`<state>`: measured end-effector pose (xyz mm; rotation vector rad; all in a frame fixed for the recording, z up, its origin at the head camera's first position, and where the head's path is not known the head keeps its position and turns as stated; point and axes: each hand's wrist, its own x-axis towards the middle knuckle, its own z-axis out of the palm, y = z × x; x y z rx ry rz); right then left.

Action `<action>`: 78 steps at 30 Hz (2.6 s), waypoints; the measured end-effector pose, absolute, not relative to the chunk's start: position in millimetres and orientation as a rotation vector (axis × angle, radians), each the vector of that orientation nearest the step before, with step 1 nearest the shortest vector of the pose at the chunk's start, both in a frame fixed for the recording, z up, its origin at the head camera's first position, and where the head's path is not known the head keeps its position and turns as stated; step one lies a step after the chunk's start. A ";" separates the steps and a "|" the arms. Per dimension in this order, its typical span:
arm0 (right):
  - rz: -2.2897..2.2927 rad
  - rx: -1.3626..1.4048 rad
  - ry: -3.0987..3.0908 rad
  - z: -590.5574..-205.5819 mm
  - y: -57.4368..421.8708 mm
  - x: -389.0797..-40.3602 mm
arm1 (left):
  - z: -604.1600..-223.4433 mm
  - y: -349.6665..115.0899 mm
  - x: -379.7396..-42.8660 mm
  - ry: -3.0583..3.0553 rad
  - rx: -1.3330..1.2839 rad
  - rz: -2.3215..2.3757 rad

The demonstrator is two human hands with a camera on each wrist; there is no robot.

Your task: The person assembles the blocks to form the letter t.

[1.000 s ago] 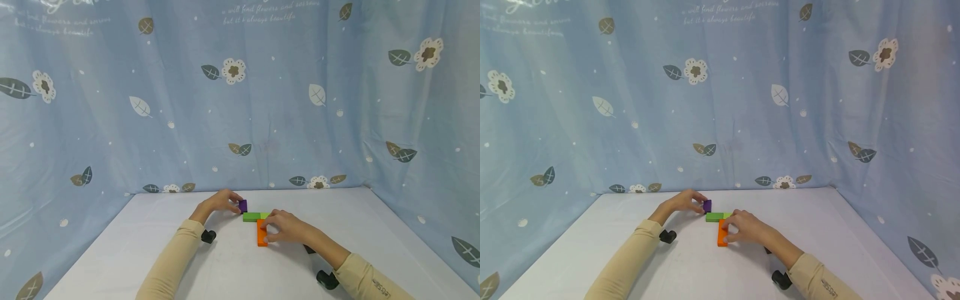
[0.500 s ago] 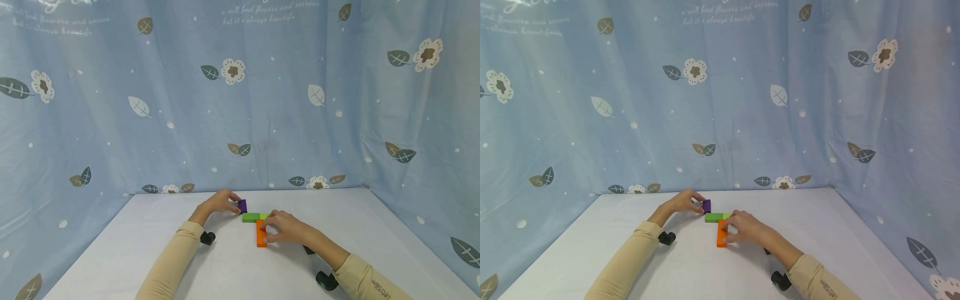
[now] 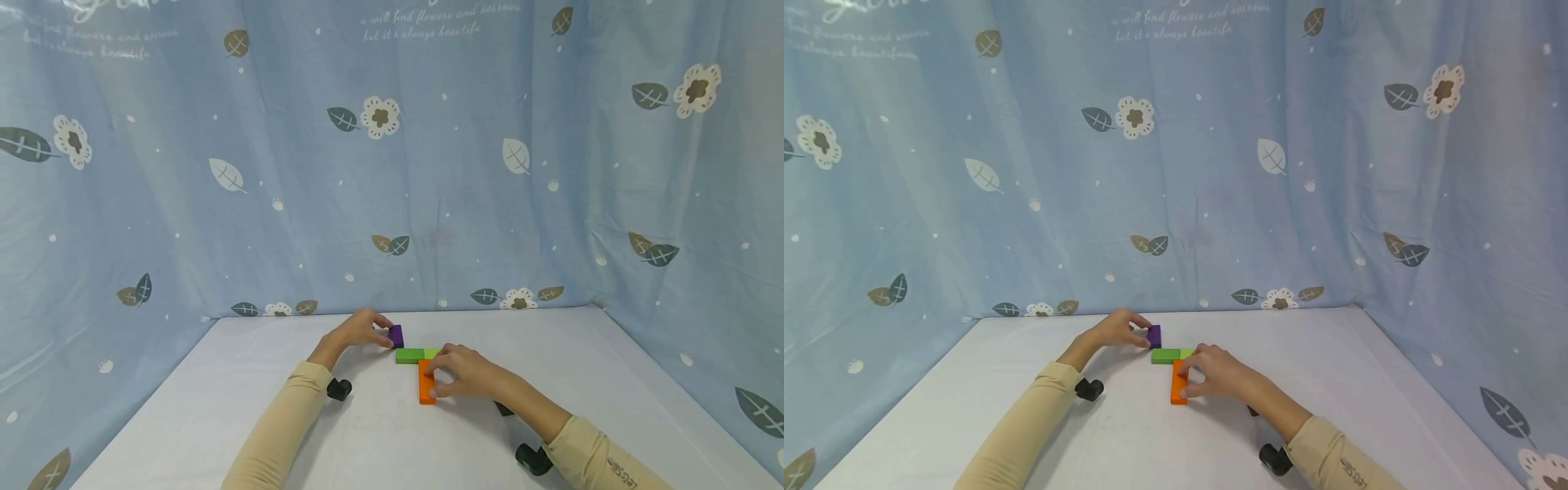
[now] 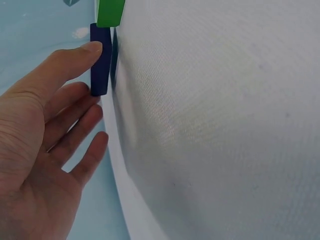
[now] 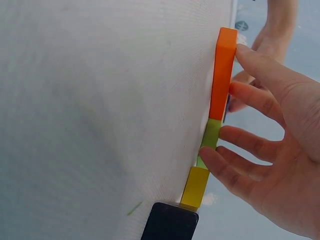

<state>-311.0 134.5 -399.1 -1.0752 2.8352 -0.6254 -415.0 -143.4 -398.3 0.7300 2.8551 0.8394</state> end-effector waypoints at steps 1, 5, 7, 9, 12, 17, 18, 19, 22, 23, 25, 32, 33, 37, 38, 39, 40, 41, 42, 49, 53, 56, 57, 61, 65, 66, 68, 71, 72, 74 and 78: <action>-0.625 -1.078 2.835 -399.4 134.6 -311.1 | -398.4 -143.2 -415.1 2.856 0.723 0.844; -0.621 -1.088 2.835 -399.5 135.0 -310.9 | -399.2 -142.5 -416.1 2.855 0.715 0.858; -0.614 -1.091 2.837 -399.3 135.1 -310.8 | -399.4 -142.0 -416.4 2.857 0.717 0.860; -0.607 -1.091 2.839 -398.8 135.1 -310.9 | -399.1 -141.4 -416.5 2.858 0.716 0.863; -0.600 -1.089 2.841 -398.6 135.0 -311.3 | -398.4 -140.8 -416.0 2.863 0.712 0.857; -0.600 -1.092 2.838 -398.0 134.8 -311.0 | -396.8 -139.7 -414.8 2.866 0.714 0.834; -0.600 -1.094 2.838 -397.8 134.8 -310.7 | -396.3 -139.3 -414.6 2.865 0.716 0.833; -0.600 -1.095 2.838 -397.5 134.9 -310.3 | -396.0 -138.8 -414.6 2.862 0.719 0.834; -0.603 -1.096 2.837 -396.6 134.7 -309.3 | -395.1 -137.2 -414.5 2.851 0.721 0.844; -0.604 -1.096 2.838 -396.3 134.6 -309.0 | -394.9 -136.7 -414.7 2.847 0.720 0.848; -0.605 -1.095 2.838 -395.7 134.4 -308.5 | -394.7 -135.8 -414.8 2.841 0.719 0.853; -0.598 -1.090 2.843 -395.4 133.9 -308.3 | -394.1 -133.4 -416.2 2.842 0.738 0.822; -0.597 -1.087 2.844 -395.5 133.8 -308.2 | -393.8 -132.7 -416.0 2.840 0.742 0.822; -0.600 -1.078 2.843 -395.7 133.6 -308.4 | -392.6 -128.7 -415.2 2.829 0.756 0.828; -0.600 -1.078 2.843 -395.8 133.6 -308.5 | -392.4 -127.6 -415.1 2.828 0.761 0.827; -0.601 -1.079 2.843 -396.1 133.6 -308.6 | -392.3 -126.5 -415.1 2.826 0.769 0.828; -0.601 -1.084 2.843 -396.2 133.7 -308.6 | -392.4 -125.4 -415.5 2.827 0.773 0.822; -0.600 -1.088 2.843 -396.2 133.8 -308.6 | -392.4 -124.3 -415.7 2.830 0.779 0.815; -0.601 -1.091 2.844 -396.3 134.0 -308.6 | -392.4 -123.4 -416.1 2.832 0.783 0.808; -0.602 -1.092 2.840 -395.6 134.3 -308.3 | -390.9 -115.6 -416.8 2.829 0.806 0.784; -0.596 -1.099 2.842 -396.5 134.1 -309.2 | -392.0 -112.5 -416.7 2.820 0.795 0.792; -0.603 -1.095 2.839 -397.2 133.7 -309.6 | -392.5 -110.3 -417.0 2.818 0.803 0.789; -0.606 -1.091 2.838 -397.4 133.6 -309.7 | -392.6 -109.5 -417.1 2.820 0.805 0.781; -0.615 -1.082 2.833 -397.4 133.2 -309.7 | -392.2 -106.3 -417.3 2.819 0.815 0.768; -0.613 -1.086 2.833 -396.2 133.1 -309.8 | -391.5 -102.6 -417.7 2.808 0.824 0.778; -0.613 -1.087 2.833 -395.9 133.2 -309.8 | -391.6 -101.8 -418.1 2.805 0.828 0.781; -0.612 -1.087 2.832 -395.6 133.6 -309.5 | -392.1 -99.9 -419.2 2.806 0.835 0.771; -0.612 -1.085 2.829 -395.8 134.1 -309.1 | -393.2 -97.1 -420.2 2.807 0.855 0.764; -0.615 -1.085 2.829 -396.0 134.2 -308.9 | -393.4 -96.2 -420.2 2.805 0.860 0.765; -0.618 -1.084 2.829 -396.6 134.2 -309.1 | -393.5 -94.5 -419.8 2.800 0.871 0.767; -0.618 -1.087 2.832 -397.7 134.3 -309.4 | -393.0 -91.6 -418.2 2.793 0.874 0.753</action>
